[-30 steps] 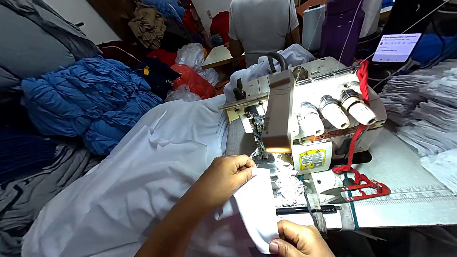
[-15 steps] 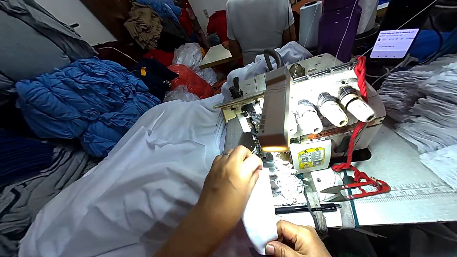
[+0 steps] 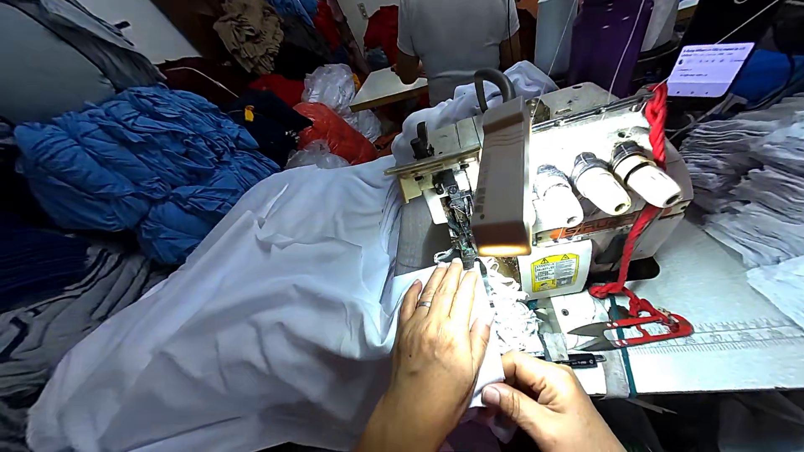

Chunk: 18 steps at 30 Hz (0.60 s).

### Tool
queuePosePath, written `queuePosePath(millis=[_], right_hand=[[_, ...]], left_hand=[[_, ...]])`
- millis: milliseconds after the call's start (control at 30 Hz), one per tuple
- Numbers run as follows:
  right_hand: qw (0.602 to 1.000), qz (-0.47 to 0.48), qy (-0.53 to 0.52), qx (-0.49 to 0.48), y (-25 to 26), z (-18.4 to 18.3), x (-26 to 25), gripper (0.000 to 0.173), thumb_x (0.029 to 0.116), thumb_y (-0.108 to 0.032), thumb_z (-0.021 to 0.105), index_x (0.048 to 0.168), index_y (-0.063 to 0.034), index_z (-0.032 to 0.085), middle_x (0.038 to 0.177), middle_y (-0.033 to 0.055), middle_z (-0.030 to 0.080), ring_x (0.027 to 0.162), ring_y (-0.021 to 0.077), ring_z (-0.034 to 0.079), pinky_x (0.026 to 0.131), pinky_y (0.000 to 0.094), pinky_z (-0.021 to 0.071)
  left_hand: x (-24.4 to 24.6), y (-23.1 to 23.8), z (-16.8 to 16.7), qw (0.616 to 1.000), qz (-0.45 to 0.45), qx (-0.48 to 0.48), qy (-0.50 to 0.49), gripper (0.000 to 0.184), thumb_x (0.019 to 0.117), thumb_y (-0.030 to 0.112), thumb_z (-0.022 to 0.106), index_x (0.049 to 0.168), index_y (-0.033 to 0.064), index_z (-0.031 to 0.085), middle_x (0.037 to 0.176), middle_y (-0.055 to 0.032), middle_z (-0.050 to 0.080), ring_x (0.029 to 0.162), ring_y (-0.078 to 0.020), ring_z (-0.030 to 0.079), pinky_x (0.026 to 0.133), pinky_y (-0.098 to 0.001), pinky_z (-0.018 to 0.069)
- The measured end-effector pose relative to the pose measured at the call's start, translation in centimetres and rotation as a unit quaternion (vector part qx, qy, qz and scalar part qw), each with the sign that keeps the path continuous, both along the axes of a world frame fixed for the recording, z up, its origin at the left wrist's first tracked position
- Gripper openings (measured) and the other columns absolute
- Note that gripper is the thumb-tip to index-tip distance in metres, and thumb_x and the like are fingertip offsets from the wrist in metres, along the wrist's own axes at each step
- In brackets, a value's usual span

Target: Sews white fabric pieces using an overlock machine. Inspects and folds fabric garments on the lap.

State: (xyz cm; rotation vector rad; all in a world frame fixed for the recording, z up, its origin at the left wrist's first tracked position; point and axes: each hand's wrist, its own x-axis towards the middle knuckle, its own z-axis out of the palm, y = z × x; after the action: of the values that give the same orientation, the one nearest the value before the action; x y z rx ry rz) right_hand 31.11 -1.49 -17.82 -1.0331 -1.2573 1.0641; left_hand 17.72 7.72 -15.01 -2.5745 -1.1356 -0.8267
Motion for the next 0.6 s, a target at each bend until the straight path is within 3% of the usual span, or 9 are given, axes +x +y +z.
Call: queuePosePath(millis=[333, 467, 533, 600], right_hand=[[0.998, -0.042, 0.006, 0.042, 1.4, -0.8, 0.3, 0.013, 0.0956, -0.014, 0.065, 0.092, -0.0036, 0.071, 0.08, -0.0037, 0.071, 0.073, -0.004, 0.067, 0.068, 0.0132, 0.0555], [0.988, -0.113, -0.082, 0.062, 1.2, -1.0, 0.0, 0.021, 0.0935, -0.027, 0.068, 0.085, -0.0096, 0.076, 0.1, 0.001, 0.065, 0.089, -0.0031, 0.059, 0.076, 0.0114, 0.0483], [0.988, -0.122, -0.067, 0.063, 1.1, -0.9, -0.1, 0.02, 0.0942, -0.024, 0.067, 0.087, -0.0068, 0.076, 0.109, 0.0058, 0.071, 0.1, -0.0002, 0.065, 0.085, 0.0141, 0.0522], [0.993, -0.111, -0.013, 0.049, 0.8, -0.7, -0.2, 0.016, 0.0957, -0.016, 0.065, 0.096, -0.002, 0.074, 0.095, 0.0023, 0.073, 0.087, -0.0025, 0.066, 0.078, 0.0137, 0.0538]], left_hand=[[-0.5, 1.6, 0.6, 0.995, -0.046, -0.08, -0.036, 0.044, 0.0996, 0.032, 0.043, 0.121, 0.0042, 0.07, 0.135, -0.0118, 0.067, 0.136, -0.0266, 0.057, 0.113, -0.0561, 0.0386], [-1.5, 1.5, 0.1, 0.993, -0.08, -0.06, -0.055, 0.041, 0.102, 0.034, 0.045, 0.118, 0.0083, 0.072, 0.134, -0.0087, 0.068, 0.136, -0.023, 0.057, 0.114, -0.055, 0.0381], [-2.4, 0.8, -0.5, 0.989, -0.119, -0.02, -0.081, 0.037, 0.1054, 0.035, 0.046, 0.111, 0.011, 0.074, 0.126, -0.0088, 0.072, 0.132, -0.0228, 0.06, 0.115, -0.056, 0.0376], [-3.3, -0.4, -1.2, 0.984, -0.149, 0.004, -0.096, 0.037, 0.1091, 0.041, 0.043, 0.109, 0.0158, 0.071, 0.121, -0.0051, 0.073, 0.131, -0.0172, 0.059, 0.119, -0.0501, 0.0324]])
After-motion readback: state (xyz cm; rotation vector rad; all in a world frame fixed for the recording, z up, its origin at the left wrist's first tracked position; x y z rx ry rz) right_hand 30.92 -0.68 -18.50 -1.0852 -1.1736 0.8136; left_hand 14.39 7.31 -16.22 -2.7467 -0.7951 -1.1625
